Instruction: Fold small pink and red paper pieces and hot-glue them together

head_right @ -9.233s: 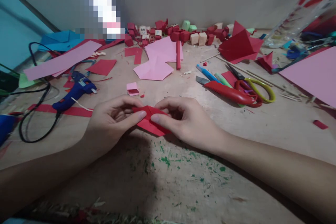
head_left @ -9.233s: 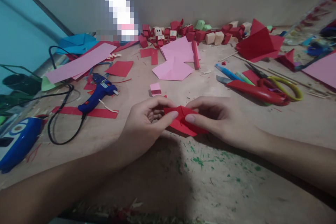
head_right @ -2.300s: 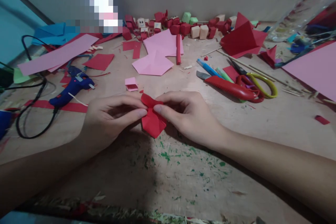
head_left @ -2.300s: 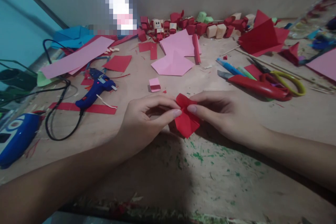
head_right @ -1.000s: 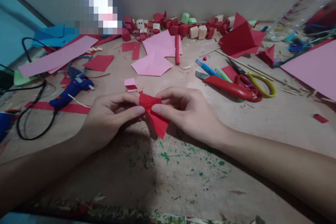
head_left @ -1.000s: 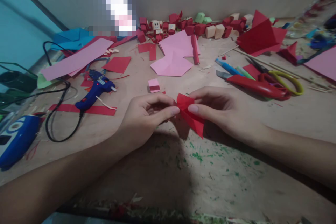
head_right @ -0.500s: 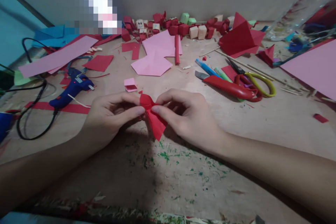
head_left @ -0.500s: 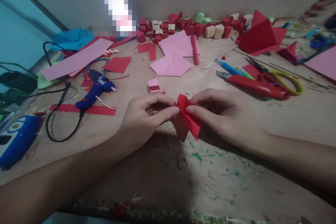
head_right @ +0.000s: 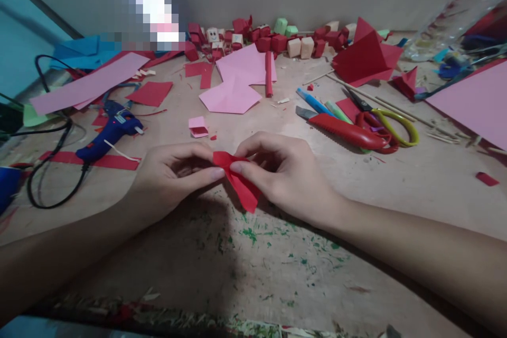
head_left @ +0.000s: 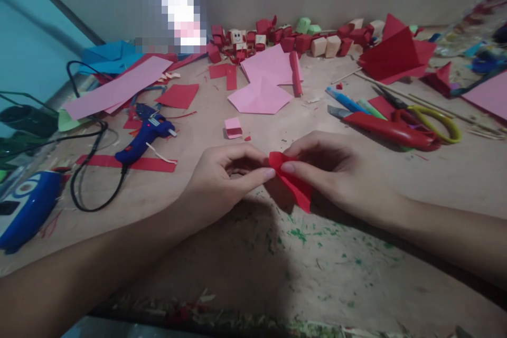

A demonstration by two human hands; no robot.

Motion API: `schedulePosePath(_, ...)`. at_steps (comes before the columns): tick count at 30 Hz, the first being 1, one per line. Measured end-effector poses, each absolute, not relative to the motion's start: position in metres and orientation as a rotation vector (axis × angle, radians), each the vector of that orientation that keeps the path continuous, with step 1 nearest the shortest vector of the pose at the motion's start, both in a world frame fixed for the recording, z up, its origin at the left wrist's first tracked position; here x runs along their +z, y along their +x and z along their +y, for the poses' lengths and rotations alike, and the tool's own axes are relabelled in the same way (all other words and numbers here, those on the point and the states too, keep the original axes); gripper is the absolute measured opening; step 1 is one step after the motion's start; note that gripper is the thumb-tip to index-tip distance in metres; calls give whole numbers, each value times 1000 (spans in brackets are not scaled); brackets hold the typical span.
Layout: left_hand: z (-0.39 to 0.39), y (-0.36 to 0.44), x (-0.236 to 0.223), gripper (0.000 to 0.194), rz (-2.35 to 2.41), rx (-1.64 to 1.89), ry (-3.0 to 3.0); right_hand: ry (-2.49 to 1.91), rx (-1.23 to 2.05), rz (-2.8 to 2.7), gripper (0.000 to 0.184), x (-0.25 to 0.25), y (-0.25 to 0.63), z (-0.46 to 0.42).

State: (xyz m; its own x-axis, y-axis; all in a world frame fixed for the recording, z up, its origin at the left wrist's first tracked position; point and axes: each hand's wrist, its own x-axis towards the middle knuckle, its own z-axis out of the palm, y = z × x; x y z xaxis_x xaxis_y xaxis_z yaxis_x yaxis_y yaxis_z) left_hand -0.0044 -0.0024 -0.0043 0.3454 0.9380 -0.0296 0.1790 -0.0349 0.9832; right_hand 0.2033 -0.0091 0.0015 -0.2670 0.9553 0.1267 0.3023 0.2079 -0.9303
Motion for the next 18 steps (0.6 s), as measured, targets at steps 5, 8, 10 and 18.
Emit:
schedulePosePath(5, -5, -1, 0, 5, 1051, 781, 1567, -1203, 1134, -1719, 8, 3, 203, -10)
schedulePosePath(8, -8, -1, 1, 6, 1073, 778, 1605, -1202, 1085, -1777, 4, 4, 202, -12)
schedulePosePath(10, -10, -2, 0, 7, 1101, 786, 1660, -1198, 1045, -1834, 4, 4, 202, -13)
schedulePosePath(18, -11, -2, -3, 7, 1187, 792, 1831, -1183, 998, -1938, 8, 7, 201, -15)
